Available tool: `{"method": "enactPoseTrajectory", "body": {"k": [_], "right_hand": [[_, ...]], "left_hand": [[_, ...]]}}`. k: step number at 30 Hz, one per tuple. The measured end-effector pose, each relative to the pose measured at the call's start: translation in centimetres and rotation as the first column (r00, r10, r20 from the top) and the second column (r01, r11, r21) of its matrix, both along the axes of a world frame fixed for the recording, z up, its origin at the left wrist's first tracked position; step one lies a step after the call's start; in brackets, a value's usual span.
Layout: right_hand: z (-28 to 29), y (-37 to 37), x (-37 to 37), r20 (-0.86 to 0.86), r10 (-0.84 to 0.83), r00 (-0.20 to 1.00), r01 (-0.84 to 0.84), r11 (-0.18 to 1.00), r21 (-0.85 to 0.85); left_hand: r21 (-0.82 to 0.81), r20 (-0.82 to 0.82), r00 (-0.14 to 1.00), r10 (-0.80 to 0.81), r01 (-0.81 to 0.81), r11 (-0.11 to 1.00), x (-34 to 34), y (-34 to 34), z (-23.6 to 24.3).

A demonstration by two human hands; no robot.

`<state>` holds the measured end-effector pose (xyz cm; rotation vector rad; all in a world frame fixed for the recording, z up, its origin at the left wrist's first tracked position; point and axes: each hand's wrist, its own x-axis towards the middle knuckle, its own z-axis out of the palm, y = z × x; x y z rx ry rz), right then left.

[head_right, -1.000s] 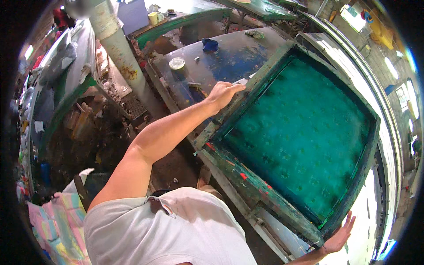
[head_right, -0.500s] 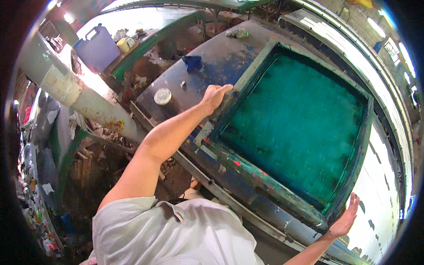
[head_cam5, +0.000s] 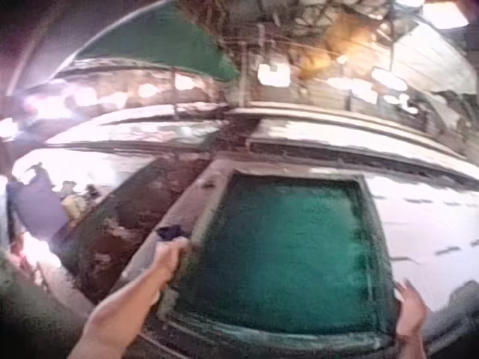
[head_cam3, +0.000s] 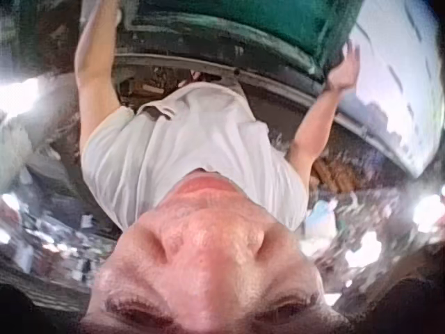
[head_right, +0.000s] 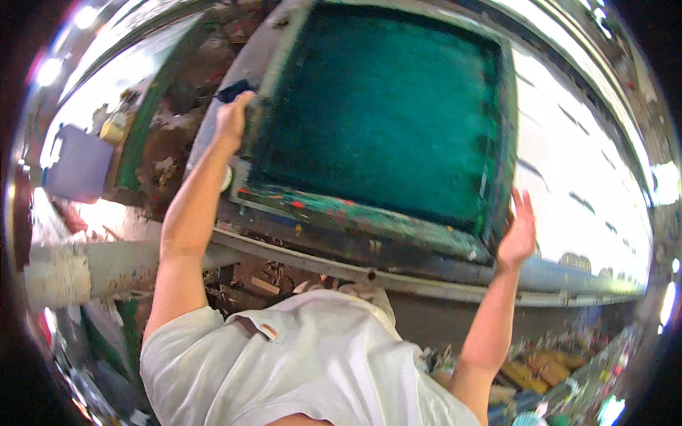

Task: The person cleans a green screen printing frame by hand, then pours green ink into it and spreads the ink evenly across the mesh using a squeegee. The frame is placed on a workbench with printed fabric underneath.

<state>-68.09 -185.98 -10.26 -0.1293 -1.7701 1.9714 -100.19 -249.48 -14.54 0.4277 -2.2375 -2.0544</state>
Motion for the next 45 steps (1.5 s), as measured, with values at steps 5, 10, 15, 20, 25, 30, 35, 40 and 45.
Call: {"method": "enactPoseTrajectory", "body": {"k": [5, 10, 15, 20, 25, 30, 35, 40, 45], "right_hand": [[-1.1, 3.3, 0.7, -0.020, -0.009, 1.000, 0.009, 1.000, 0.006], [4.0, 10.7, 2.5, -0.027, 0.120, 0.992, -0.121, 0.992, -0.027], [7.8, 14.5, 5.3, -0.036, 0.082, 0.996, -0.080, 0.995, 0.063], [9.6, 14.0, 6.7, -0.032, -0.008, 0.999, 0.013, 0.987, 0.162], [8.6, 14.9, 8.5, -0.040, 0.036, 0.999, -0.033, 0.996, 0.079], [4.5, 10.4, 6.5, -0.044, -0.052, 0.998, 0.058, 0.986, 0.154], [-1.6, 5.8, 3.8, 0.004, -0.100, 0.995, 0.100, 0.993, 0.065], [-3.2, 3.1, 4.5, 0.107, -0.105, 0.989, 0.125, 0.973, -0.196], [-4.6, 3.1, 4.9, 0.181, -0.153, 0.972, 0.182, 0.970, -0.159]], "left_hand": [[0.116, 0.063, 0.994, -0.087, 0.079, 0.990, -1.9, 0.0, 2.2], [0.262, 0.091, 0.992, -0.093, 0.066, 0.963, -1.1, 6.4, 2.9], [0.098, 0.094, 0.994, -0.058, 0.048, 0.994, -0.6, 12.4, 1.2], [0.154, 0.128, 0.983, -0.130, 0.110, 0.982, -1.5, 13.8, -1.8], [0.002, 0.123, 0.985, -0.124, 0.125, 0.992, -1.4, 14.7, -2.6], [0.231, 0.035, 0.991, -0.131, 0.119, 0.966, -2.3, 10.9, -2.4], [0.101, 0.058, 0.992, -0.108, 0.102, 0.990, -3.1, 4.3, -1.5], [0.114, 0.024, 0.986, -0.167, 0.164, 0.980, -0.7, 2.7, -1.4], [0.019, 0.026, 0.993, -0.119, 0.118, 0.993, 0.0, 1.4, -3.9]]}}
